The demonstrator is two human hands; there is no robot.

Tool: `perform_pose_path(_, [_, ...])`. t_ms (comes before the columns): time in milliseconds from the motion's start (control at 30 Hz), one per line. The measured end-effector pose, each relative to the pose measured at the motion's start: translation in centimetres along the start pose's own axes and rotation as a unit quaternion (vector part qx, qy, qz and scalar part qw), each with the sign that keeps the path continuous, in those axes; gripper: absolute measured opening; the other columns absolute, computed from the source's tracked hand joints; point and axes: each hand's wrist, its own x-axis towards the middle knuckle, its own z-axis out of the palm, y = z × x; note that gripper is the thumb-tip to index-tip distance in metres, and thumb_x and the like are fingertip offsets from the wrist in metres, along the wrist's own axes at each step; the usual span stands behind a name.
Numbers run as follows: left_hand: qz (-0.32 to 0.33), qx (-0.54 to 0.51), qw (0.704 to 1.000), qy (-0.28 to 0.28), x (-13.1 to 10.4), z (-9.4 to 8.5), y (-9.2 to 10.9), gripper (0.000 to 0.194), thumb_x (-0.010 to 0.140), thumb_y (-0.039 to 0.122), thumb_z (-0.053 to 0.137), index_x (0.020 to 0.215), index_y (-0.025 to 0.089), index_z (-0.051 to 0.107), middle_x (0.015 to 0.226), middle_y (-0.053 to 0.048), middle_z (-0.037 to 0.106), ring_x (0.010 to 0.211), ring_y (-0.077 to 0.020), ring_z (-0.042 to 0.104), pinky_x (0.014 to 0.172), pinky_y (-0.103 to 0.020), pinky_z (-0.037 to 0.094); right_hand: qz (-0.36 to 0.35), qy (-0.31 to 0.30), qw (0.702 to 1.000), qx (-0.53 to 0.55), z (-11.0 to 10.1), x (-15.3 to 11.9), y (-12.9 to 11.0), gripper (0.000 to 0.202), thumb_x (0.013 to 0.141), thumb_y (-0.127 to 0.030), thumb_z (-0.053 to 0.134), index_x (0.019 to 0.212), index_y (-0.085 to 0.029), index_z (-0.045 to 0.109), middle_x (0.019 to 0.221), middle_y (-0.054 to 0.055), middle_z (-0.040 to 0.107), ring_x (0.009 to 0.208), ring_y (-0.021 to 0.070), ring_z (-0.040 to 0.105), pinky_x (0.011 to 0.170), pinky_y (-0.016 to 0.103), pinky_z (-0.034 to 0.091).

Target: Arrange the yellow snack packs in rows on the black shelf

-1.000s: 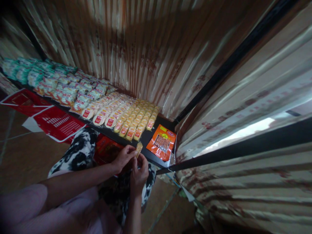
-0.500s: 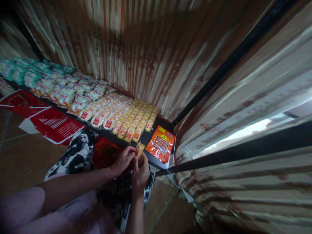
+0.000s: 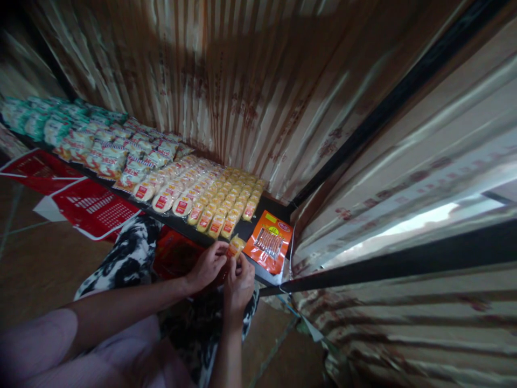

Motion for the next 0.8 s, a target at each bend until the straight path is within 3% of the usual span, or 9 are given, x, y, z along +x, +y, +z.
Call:
perform_pose_path(433, [0.005,0.003,1.000,-0.003,1.1,1.5,0.3,0.035,0.072,0.004,0.059,0.102,0.021,0.063,0.112,-0.007,0.064,0.105,-0.0215,0.059,0.095,-0.029,0.044,0.034,-0.010,0.998,0.045,0.7,2.6,0.3,0.058,0.077,-0.059,0.043,0.108,-0.015,0.065,0.094,0.012,0.069,0.079,0.0227,0.063,0.074,0.033,0.044])
perform_pose_path(600, [-0.009,-0.035,0.999,0.014,1.5,1.5,0.1,0.036,0.067,0.002,0.062,0.097,0.021,0.066,0.110,-0.006,0.065,0.103,-0.0216,0.059,0.098,-0.029,0.042,0.008,-0.004,0.999,0.039,0.8,2.8,0.1,0.054,0.078,-0.059,0.045,0.102,-0.015,0.065,0.087,0.010,0.068,0.073,0.0209,0.061,0.070,0.032,0.044])
perform_pose_path(800, [0.033,0.018,0.999,-0.003,1.6,1.4,0.2,0.033,0.074,0.008,0.059,0.103,0.020,0.064,0.118,-0.009,0.062,0.108,-0.0234,0.059,0.101,-0.033,0.043,0.015,-0.037,0.997,0.059,0.6,3.9,0.0,0.044,0.076,-0.052,0.051,0.098,-0.017,0.065,0.083,0.007,0.069,0.069,0.0200,0.063,0.065,0.030,0.045])
